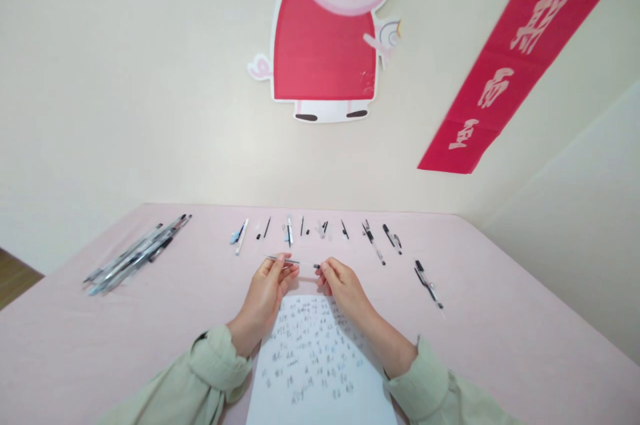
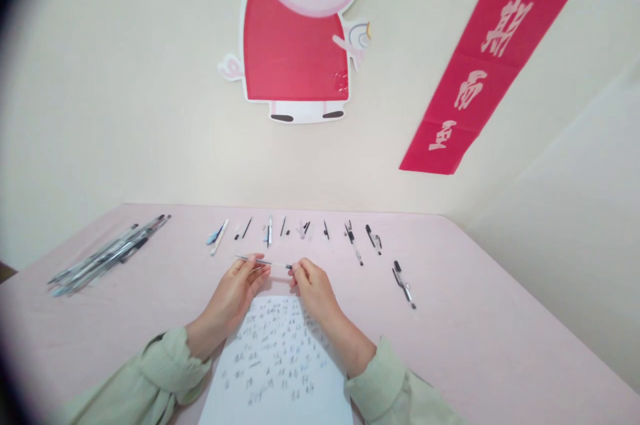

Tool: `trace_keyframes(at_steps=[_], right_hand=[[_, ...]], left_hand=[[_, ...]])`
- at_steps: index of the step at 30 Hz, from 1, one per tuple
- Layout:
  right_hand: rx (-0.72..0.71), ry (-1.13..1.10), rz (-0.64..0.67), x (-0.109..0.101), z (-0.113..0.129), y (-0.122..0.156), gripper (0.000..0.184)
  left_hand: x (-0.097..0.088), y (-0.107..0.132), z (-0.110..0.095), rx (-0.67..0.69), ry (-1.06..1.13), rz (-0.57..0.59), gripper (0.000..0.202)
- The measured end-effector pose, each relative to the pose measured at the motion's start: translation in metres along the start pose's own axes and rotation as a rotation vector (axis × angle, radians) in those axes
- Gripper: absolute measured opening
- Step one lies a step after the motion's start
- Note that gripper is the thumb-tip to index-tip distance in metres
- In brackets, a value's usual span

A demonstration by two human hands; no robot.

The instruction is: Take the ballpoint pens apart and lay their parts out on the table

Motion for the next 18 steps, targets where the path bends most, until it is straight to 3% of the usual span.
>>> trace_keyframes(at_steps=[18], right_hand=[[0.100, -0.193, 0.025, 0.001, -0.014, -0.009, 0.033]], left_hand=[[-0.002, -0.001, 0.005, -0.006, -0.021, 0.061, 0.022]])
Point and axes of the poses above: each hand's wrist, its own y-axis away from the middle knuckle, its own x-axis out of the palm, z = x × y, the point moved 2 cm from there along -y, towards the middle knuckle, and after that the axes turned 6 degrees about -z, right-handed, at the moved point
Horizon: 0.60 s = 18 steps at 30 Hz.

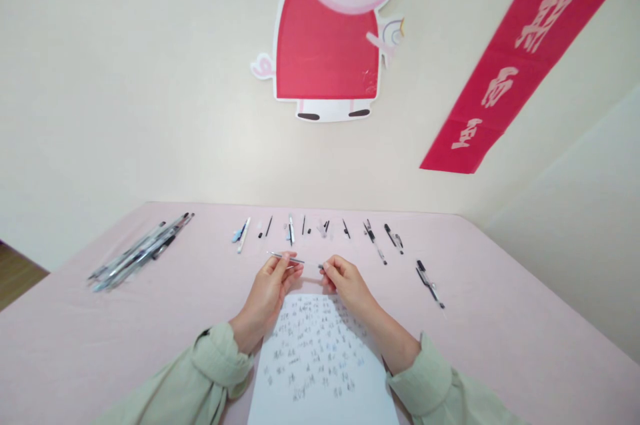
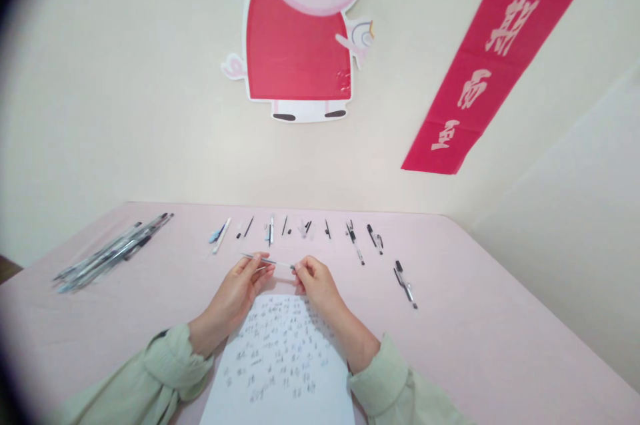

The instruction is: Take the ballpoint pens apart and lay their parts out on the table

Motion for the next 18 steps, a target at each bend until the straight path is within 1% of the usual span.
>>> trace_keyframes(at_steps=[8, 12, 16, 18], right_hand=[[-0.015, 0.008, 0.012, -0.0003, 0.0071, 0.0015, 0.020], [-0.017, 0.040, 0.003, -0.0012, 0.0077, 0.0015, 0.022], [-0.023, 0.076, 0.026, -0.0005, 0.0066, 0.0028, 0.032], [-0.030, 0.057, 0.030, 0.0000, 0.0059, 0.0032, 0.030]], left_hand=[[0.0002, 0.0004, -0.0011, 0.003, 0.004, -0.003, 0.020], [0.0009, 0.0008, -0.0016, 0.002, 0.013, -0.011, 0.017], [0.0009, -0.0001, -0.0001, -0.004, 0.008, -0.009, 0.017], [0.0003, -0.0008, 0.0007, -0.003, 0.006, 0.000, 0.018]])
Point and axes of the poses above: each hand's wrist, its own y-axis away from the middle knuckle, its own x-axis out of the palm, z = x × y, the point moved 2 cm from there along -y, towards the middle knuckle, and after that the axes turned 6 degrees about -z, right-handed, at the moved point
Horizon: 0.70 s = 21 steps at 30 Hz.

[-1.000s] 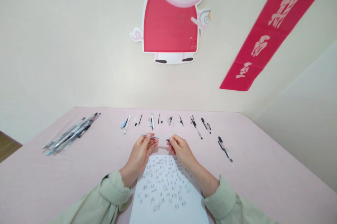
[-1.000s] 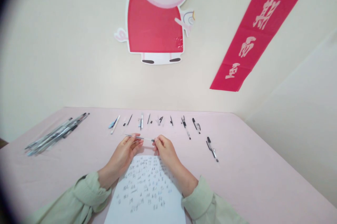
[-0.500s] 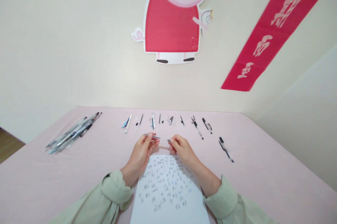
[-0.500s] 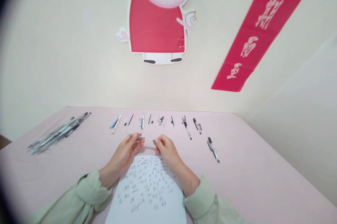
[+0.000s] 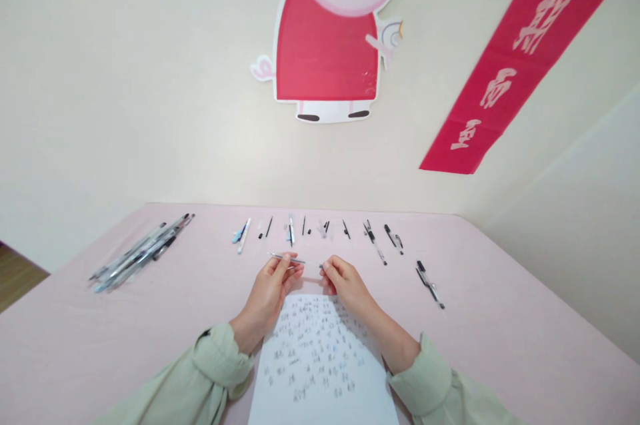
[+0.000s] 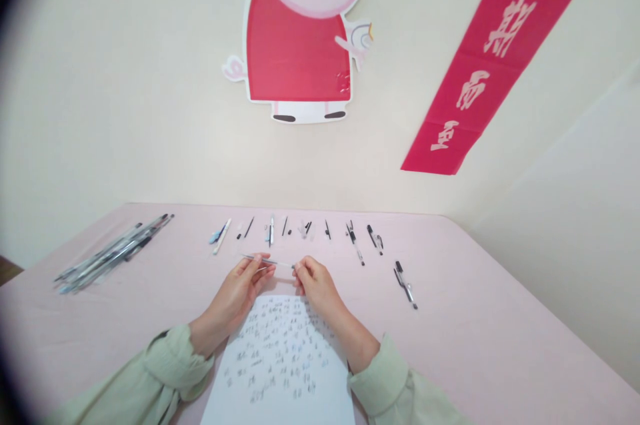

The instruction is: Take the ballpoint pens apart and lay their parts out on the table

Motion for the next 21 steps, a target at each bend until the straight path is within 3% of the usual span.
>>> trace_keyframes(at_steps=[8, 14, 21], right_hand=[[-0.029, -0.036, -0.056, -0.0012, -0.0007, -0.0003, 0.018], [-0.005, 0.040, -0.005, -0.0012, -0.0010, 0.0003, 0.033], [-0.034, -0.071, -0.028, -0.0005, -0.0010, 0.0015, 0.019]], left_hand=[[-0.0015, -0.0021, 0.0006, 0.004, 0.010, 0.005, 0.021], [0.0009, 0.0020, -0.0011, 0.000, 0.018, 0.008, 0.022], [0.0007, 0.0035, -0.0021, 0.003, 0.023, 0.010, 0.025]])
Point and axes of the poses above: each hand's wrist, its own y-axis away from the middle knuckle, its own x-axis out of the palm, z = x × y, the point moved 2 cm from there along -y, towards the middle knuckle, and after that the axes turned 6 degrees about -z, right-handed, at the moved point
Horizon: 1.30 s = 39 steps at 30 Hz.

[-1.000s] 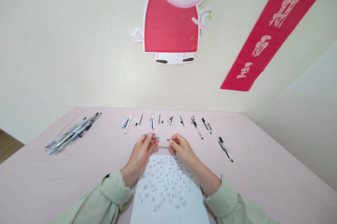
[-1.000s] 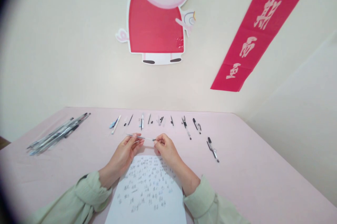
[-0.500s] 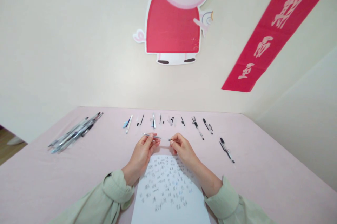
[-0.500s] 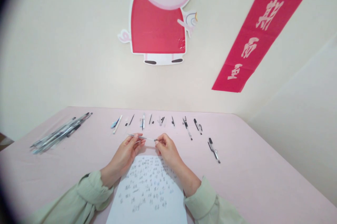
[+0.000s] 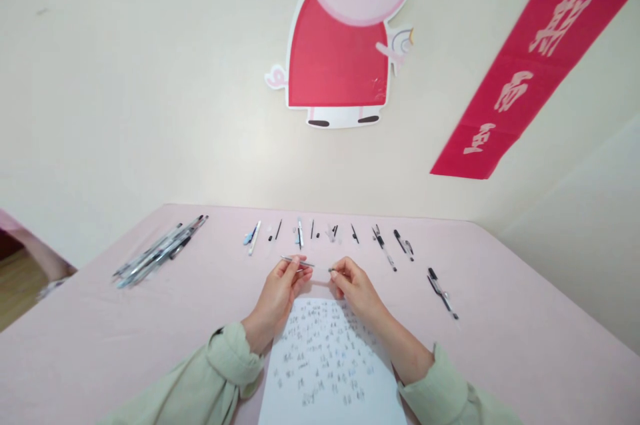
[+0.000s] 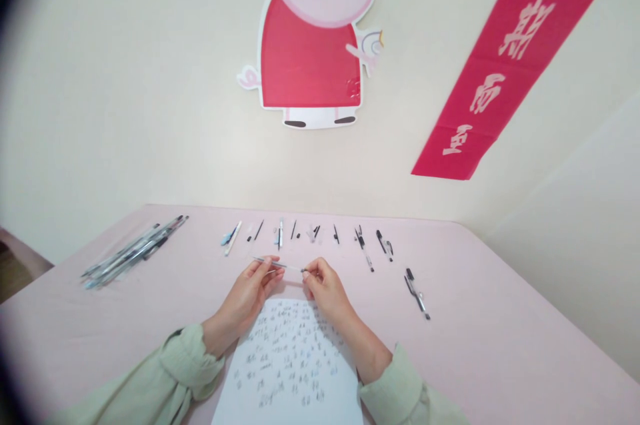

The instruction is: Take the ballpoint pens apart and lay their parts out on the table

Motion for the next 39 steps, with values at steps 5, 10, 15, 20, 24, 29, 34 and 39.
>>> trace_keyframes(at_steps=[5, 10, 15, 20, 24, 29, 34, 39], right_hand=[[0.019, 0.078, -0.001, 0.0000, 0.0031, 0.0006, 0.027], [0.029, 0.099, 0.027, 0.0006, 0.0045, 0.0014, 0.033], [-0.009, 0.030, 0.013, 0.0015, 0.0043, 0.0020, 0.023], [-0.009, 0.151, 0.007, 0.0011, 0.0049, 0.0028, 0.026], [-0.004, 0.153, 0.030, 0.0003, 0.0031, 0.0026, 0.034], [-0.039, 0.064, 0.030, 0.0011, 0.0024, 0.0032, 0.023], [-0.070, 0.159, -0.030, 0.0001, 0.0056, 0.0050, 0.018], [-0.039, 0.213, 0.010, -0.0007, 0.0045, 0.0040, 0.032]], left_hand=[[-0.0007, -0.0014, 0.0006, 0.000, -0.004, -0.001, 0.024], [-0.0002, -0.0002, -0.0001, -0.009, 0.001, -0.008, 0.025], [0.0005, 0.0003, -0.0010, 0.006, 0.001, -0.002, 0.024], [-0.0009, 0.0001, 0.0000, -0.004, -0.004, 0.001, 0.026], [-0.0025, -0.0017, 0.0017, -0.003, 0.001, 0.003, 0.025], [-0.0012, -0.0011, 0.0009, 0.001, 0.000, -0.001, 0.024], [0.0011, 0.0016, -0.0022, 0.003, 0.000, -0.008, 0.026], [0.0017, 0.0021, -0.0031, 0.003, -0.011, -0.001, 0.028]])
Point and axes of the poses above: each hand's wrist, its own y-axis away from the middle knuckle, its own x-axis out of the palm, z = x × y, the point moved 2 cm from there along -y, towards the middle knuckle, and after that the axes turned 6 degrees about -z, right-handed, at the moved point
